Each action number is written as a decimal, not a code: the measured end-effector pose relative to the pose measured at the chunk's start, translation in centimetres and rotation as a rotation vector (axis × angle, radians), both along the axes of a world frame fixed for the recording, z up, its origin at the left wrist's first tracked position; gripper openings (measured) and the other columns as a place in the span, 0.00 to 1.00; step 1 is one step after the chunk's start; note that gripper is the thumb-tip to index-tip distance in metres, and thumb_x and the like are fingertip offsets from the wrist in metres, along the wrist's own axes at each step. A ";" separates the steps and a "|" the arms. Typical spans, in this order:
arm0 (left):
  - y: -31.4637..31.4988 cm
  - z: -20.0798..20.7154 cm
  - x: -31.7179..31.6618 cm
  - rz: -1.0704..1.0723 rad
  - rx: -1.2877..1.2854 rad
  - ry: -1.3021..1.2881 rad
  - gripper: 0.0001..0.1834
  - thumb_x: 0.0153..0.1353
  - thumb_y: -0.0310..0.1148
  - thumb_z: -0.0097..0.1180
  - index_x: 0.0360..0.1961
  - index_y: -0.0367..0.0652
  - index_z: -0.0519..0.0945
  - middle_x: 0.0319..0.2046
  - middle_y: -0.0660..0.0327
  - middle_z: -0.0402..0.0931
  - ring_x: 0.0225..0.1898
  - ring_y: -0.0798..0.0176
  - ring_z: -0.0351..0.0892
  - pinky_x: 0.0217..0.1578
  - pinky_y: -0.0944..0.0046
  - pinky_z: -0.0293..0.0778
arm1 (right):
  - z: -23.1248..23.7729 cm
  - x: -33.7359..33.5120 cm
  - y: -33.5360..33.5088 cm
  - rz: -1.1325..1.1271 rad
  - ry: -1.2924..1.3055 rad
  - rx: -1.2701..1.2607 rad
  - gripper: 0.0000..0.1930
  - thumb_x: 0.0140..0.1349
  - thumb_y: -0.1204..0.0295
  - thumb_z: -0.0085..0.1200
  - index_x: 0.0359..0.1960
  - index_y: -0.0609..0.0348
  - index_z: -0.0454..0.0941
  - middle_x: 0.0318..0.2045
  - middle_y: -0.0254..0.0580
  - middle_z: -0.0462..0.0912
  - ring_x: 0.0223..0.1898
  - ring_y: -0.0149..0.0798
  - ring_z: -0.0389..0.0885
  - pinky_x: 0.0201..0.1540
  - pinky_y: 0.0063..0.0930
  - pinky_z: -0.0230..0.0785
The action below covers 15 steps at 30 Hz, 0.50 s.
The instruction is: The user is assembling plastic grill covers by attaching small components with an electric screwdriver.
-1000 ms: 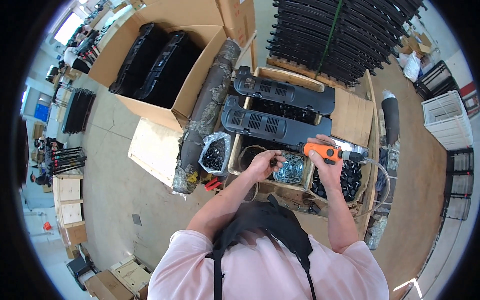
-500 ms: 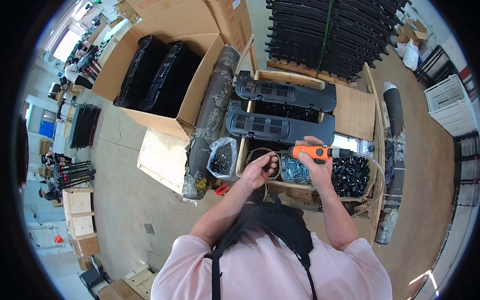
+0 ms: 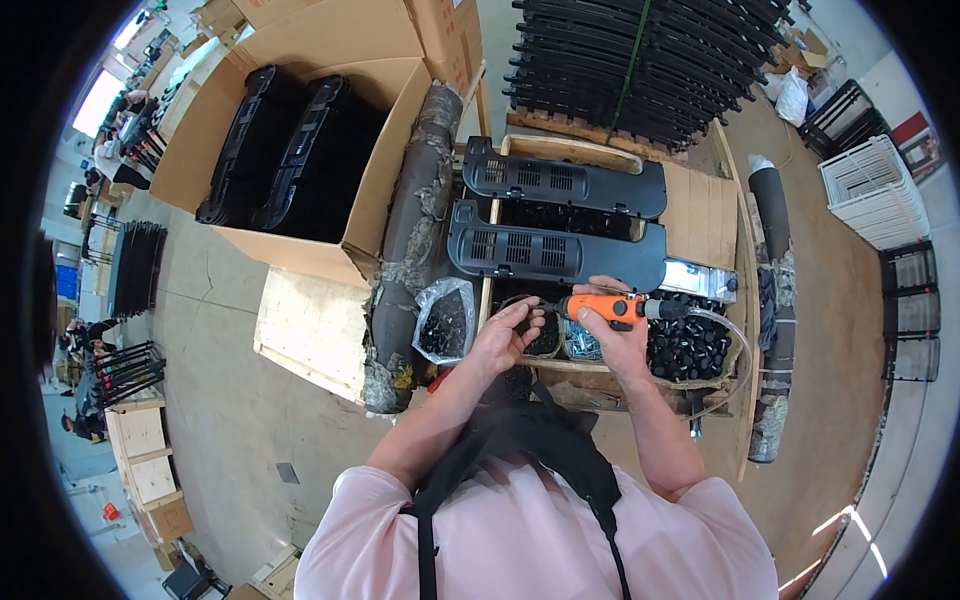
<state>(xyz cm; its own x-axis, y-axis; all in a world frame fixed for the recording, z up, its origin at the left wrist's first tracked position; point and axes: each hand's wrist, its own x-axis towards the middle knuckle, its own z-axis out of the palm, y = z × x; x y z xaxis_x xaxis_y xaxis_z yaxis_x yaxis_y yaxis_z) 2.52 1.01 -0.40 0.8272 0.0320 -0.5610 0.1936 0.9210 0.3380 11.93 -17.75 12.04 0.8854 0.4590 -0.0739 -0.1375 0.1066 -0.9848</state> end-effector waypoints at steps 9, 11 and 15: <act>0.3 -0.8 0.4 0.042 0.038 0.031 0.13 0.76 0.31 0.56 0.56 0.38 0.81 0.45 0.56 0.84 0.42 0.63 0.87 0.43 0.67 0.88 | 0.5 -0.2 1.5 0.028 -0.041 -0.132 0.29 0.61 0.73 0.66 0.64 0.66 0.71 0.54 0.52 0.85 0.57 0.42 0.83 0.65 0.38 0.73; 0.1 -0.6 0.5 0.045 0.043 0.041 0.13 0.76 0.32 0.56 0.56 0.38 0.81 0.45 0.57 0.84 0.42 0.63 0.87 0.44 0.67 0.88 | 0.3 0.0 1.4 0.035 -0.058 -0.147 0.29 0.61 0.73 0.66 0.64 0.66 0.71 0.54 0.53 0.85 0.57 0.42 0.83 0.65 0.38 0.74; 0.0 -0.4 0.5 0.045 0.040 0.042 0.13 0.77 0.32 0.55 0.55 0.37 0.81 0.45 0.56 0.84 0.43 0.63 0.88 0.45 0.66 0.88 | -0.3 0.1 1.3 0.038 -0.061 -0.138 0.28 0.62 0.75 0.67 0.63 0.66 0.72 0.54 0.52 0.85 0.55 0.40 0.84 0.63 0.37 0.76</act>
<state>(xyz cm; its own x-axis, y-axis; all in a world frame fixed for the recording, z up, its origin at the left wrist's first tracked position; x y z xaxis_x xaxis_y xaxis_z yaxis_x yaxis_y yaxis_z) 3.00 0.98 -0.76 0.8003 0.0913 -0.5926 0.1673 0.9151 0.3670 12.07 -16.48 11.73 0.8725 0.4810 -0.0855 -0.0787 -0.0343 -0.9963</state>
